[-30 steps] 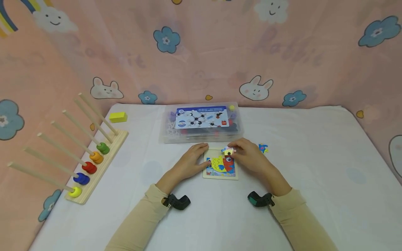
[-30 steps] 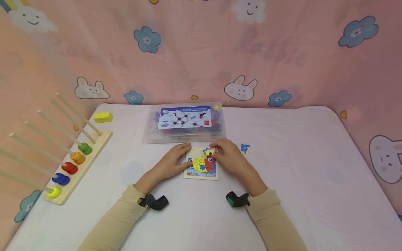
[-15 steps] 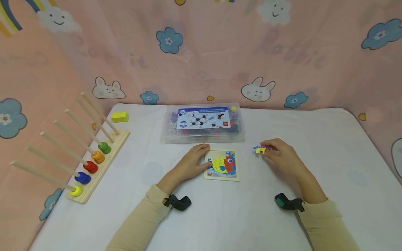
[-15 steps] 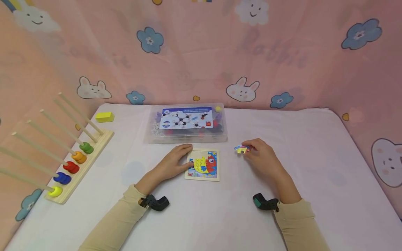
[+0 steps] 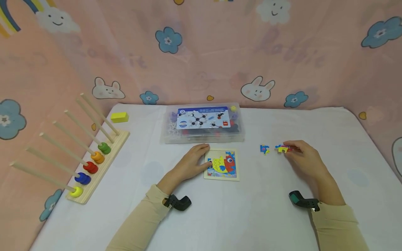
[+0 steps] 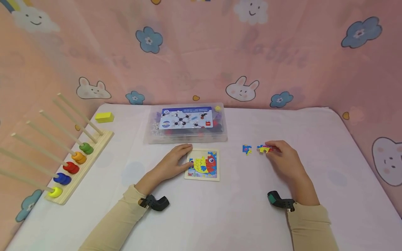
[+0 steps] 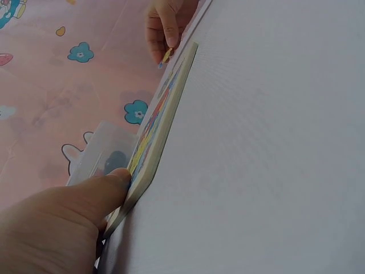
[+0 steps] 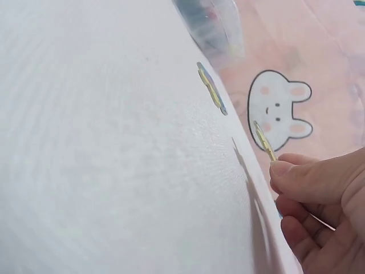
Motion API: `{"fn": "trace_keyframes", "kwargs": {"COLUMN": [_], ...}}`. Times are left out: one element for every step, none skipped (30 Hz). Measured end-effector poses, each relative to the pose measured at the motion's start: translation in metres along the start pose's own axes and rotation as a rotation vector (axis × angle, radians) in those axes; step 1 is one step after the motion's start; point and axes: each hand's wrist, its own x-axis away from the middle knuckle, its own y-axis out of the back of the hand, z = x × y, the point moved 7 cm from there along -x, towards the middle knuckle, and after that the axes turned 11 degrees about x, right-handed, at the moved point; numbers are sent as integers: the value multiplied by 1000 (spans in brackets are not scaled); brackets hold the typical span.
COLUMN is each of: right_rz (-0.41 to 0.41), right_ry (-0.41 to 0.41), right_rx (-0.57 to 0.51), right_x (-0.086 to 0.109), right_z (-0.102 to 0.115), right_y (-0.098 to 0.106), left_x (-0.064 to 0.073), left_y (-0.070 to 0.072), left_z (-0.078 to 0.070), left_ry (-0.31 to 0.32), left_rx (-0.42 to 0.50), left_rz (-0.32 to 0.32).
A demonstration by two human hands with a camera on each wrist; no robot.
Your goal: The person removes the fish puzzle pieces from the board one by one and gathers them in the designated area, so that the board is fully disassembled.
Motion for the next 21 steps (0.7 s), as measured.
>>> {"fn": "trace_keyframes", "kwargs": {"right_rz": [-10,-15,-19,-24,-29,-33,-38,-41,-46,-50,-54,-56,-59,-61,-63,-63,-62,-60,-58,-54,-49], "right_ry": [2,-2,-4,-3,-3,-2,1,4,8,11,12,13,15,16,17,17,18,16,16,14,13], "right_rx": [8,13,21,27,26,26,29,25,26,24,21,21,17,15,16,15,14,13,12,12,9], "right_x": [0,0,0,0,0,0,0,0,-1,-1,-1,-1,-1,-1,-1,-1,-1,-1,-1,-1,-1], "right_z": [-2,-4,-6,-7,-9,-10,-11,-11,-12,-12,-12,-12,-13,-12,-12,-13,-13,-13,-13,-14,-14], "right_y": [0,0,-1,-2,-2,-3,-5,-6,-7,-8,-9,-10,-10,-10,-10,-11,-11,-11,-11,-11,-11], "left_x": [0,0,0,0,0,0,0,0,1,1,1,1,1,1,1,0,0,0,0,-1,-1], "left_y": [0,0,0,0,1,1,1,1,2,2,2,2,2,2,2,2,2,2,1,1,1], "left_z": [0,0,0,0,-1,-1,-1,-1,-1,-1,-2,-1,-1,-1,-1,-1,-1,0,0,0,0], "left_ry": [-2,0,2,3,3,2,2,3,4,5,6,7,7,8,8,7,5,4,3,3,2], "left_rx": [0,-1,-1,0,2,5,8,10,10,9,9,9,7,6,6,7,10,10,10,11,12], "left_rz": [-1,-1,-1,-1,0,0,-1,-1,-1,-1,-2,-2,-1,0,0,0,0,0,-1,-2,-3]}}
